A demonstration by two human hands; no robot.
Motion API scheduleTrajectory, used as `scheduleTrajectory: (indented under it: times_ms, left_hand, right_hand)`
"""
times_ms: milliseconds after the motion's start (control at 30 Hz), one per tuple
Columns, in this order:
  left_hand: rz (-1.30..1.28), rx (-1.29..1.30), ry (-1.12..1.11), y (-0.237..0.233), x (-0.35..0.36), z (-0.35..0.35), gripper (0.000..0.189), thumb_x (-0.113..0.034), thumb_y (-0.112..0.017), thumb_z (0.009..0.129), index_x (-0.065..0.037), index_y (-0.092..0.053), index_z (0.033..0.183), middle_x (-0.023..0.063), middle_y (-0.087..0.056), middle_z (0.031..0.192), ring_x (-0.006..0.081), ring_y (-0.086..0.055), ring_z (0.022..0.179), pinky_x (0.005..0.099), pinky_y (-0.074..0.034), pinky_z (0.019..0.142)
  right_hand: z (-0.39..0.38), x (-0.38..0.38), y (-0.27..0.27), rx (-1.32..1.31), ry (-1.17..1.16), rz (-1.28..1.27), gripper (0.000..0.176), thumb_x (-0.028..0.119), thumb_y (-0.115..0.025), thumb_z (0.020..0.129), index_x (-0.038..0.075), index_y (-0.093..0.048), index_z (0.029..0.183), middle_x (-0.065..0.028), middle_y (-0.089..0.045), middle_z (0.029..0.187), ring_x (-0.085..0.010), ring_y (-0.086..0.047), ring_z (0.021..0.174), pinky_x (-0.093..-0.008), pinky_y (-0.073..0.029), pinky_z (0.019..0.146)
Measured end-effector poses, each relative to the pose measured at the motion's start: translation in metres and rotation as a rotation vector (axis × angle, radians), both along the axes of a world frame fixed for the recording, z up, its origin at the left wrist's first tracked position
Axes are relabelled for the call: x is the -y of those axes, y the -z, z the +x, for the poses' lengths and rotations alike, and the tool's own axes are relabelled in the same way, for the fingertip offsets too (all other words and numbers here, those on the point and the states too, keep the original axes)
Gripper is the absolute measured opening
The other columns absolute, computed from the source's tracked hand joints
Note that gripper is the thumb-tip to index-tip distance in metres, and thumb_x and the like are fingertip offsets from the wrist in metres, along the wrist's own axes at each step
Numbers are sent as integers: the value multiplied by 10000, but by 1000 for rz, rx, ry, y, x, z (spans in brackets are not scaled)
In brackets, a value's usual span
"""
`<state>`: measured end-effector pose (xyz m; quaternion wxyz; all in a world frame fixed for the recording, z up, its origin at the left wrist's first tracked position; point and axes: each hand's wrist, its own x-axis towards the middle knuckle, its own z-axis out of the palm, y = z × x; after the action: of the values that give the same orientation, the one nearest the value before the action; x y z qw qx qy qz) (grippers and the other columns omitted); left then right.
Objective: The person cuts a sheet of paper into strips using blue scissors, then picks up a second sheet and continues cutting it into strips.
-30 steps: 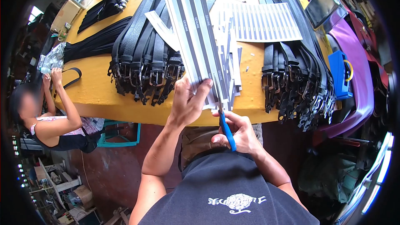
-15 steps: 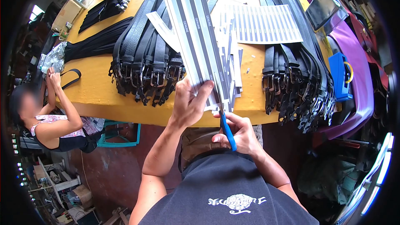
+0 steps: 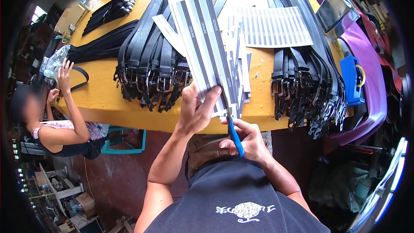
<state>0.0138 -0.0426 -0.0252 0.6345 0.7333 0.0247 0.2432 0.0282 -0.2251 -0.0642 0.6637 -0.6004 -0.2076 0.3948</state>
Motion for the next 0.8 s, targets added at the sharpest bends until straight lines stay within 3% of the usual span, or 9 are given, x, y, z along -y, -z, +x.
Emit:
scheduleTrajectory:
  times_ms: [200,300,433,533,567,667,800]
  left_hand:
    - [-40,-14,-16,1,0,-1,145,-66,-529,910,48,-605,956,5,-607,711,35,-499,616,221,-408,540]
    - [-106,-61,71,7,5,-6,160,-42,-521,911,41,-606,1017,50,-657,900,77,-581,805,235,-454,719]
    - [-145,-85,126,11,10,-10,164,-40,-521,915,36,-609,1030,45,-657,906,78,-582,811,232,-457,723]
    - [-137,-28,103,13,16,-10,161,-53,-522,905,51,-617,983,38,-642,794,67,-552,700,238,-454,621]
    - [-133,-70,114,14,14,-12,165,-52,-517,907,50,-619,988,42,-647,809,75,-560,721,240,-459,636]
    - [-171,-65,143,12,14,-13,163,-29,-516,912,41,-615,1021,50,-661,908,80,-590,823,236,-463,725]
    - [-167,-76,144,11,13,-13,160,-19,-511,909,41,-620,1009,49,-661,903,79,-590,819,233,-462,724]
  right_hand:
    - [-1,0,0,14,9,2,578,172,-814,735,-1,-543,1215,9,-606,597,-22,-519,496,-194,-416,466]
    - [-1,0,0,-14,24,37,569,187,-825,724,-8,-552,1184,19,-574,576,-22,-510,492,-197,-408,460]
    - [3,-1,2,35,41,87,484,211,-838,711,-19,-563,1037,20,-535,544,-24,-495,488,-203,-393,448]
    - [6,-4,-4,84,45,84,434,217,-837,717,-13,-546,943,17,-525,536,-27,-488,486,-207,-387,444]
    - [6,-4,-8,90,52,76,420,216,-835,721,-9,-538,916,16,-524,535,-28,-486,486,-208,-385,443]
    - [5,-4,-10,47,37,57,406,203,-825,734,-12,-543,933,14,-526,537,-30,-486,485,-210,-386,440]
    - [6,-4,-6,62,36,60,398,191,-822,737,-13,-547,940,14,-526,538,-31,-486,483,-210,-383,434]
